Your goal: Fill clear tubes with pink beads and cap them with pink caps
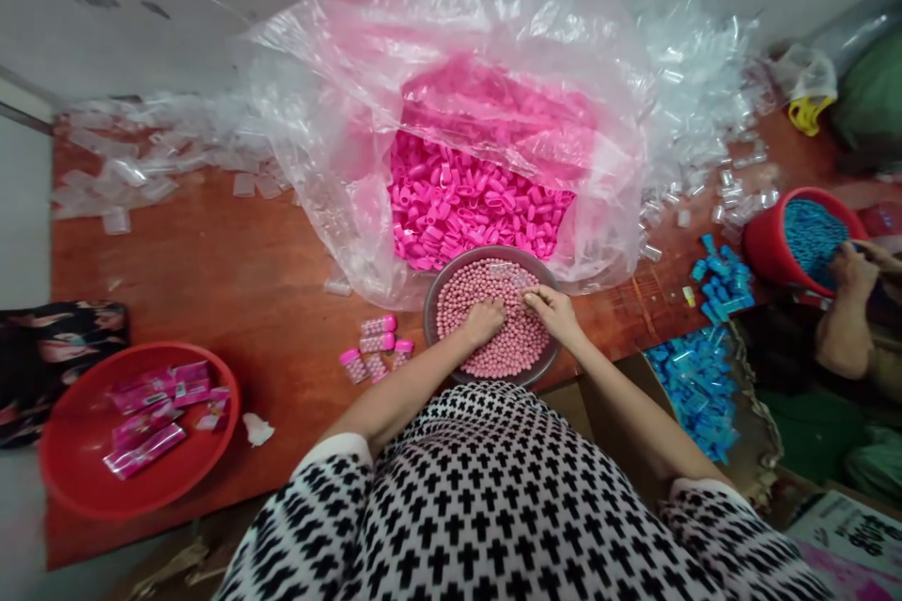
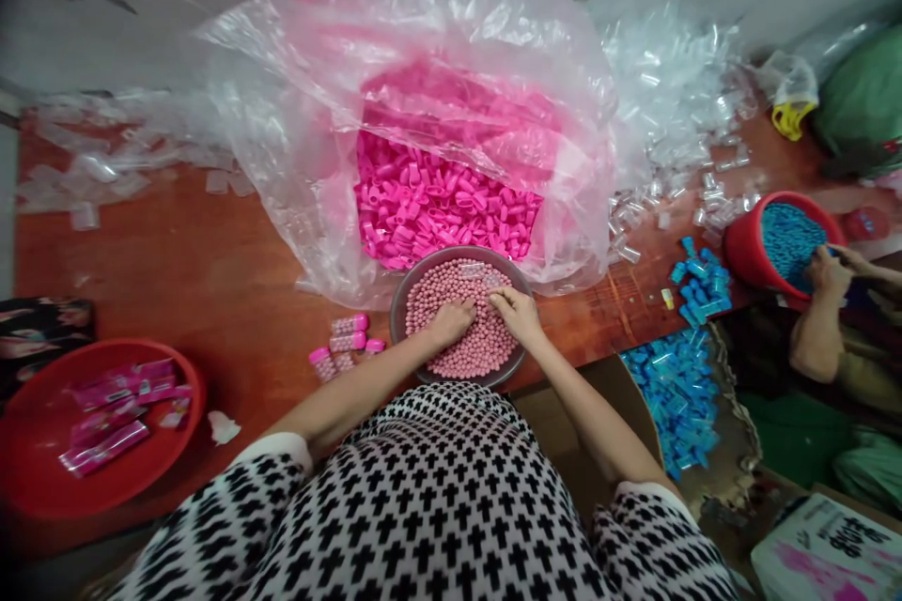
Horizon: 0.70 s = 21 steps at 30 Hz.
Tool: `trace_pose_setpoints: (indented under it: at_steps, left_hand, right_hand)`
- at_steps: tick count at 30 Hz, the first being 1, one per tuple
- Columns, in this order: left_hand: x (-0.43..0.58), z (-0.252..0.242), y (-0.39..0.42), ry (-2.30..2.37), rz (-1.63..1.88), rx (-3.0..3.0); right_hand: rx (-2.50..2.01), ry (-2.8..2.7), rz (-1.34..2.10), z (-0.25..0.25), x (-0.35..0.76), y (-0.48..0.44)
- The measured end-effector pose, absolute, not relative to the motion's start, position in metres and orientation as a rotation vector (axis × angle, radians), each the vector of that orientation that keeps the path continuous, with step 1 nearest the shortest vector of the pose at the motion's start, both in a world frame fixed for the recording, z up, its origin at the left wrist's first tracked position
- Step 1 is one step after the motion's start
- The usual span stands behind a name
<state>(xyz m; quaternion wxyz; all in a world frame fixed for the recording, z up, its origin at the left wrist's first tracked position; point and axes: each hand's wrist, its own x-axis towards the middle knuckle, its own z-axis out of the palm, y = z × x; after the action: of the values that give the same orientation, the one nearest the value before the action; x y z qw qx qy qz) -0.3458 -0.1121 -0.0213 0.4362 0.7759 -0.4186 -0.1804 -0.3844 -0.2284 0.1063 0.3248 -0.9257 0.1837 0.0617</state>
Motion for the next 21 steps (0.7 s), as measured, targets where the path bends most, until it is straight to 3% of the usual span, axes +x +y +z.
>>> trace_pose_setpoints:
  at_steps: [10,14,21]
  left_hand:
    - [-0.345,-0.042,-0.078,-0.685,-0.297,1.430]
    - [-0.346,-0.043,-0.070,-0.550,-0.424,1.238]
    - [-0.335,-0.031,-0.057,-0.164,-0.509,0.926]
  right_hand:
    - [-2.822,0.438,-0.068,0.115,-0.264,-0.255]
    - [-3.213,0.512,-0.101,0.106,-0.220,-0.259]
    - [-3.383,0.500,-0.079,0.093,-0.196,-0.261]
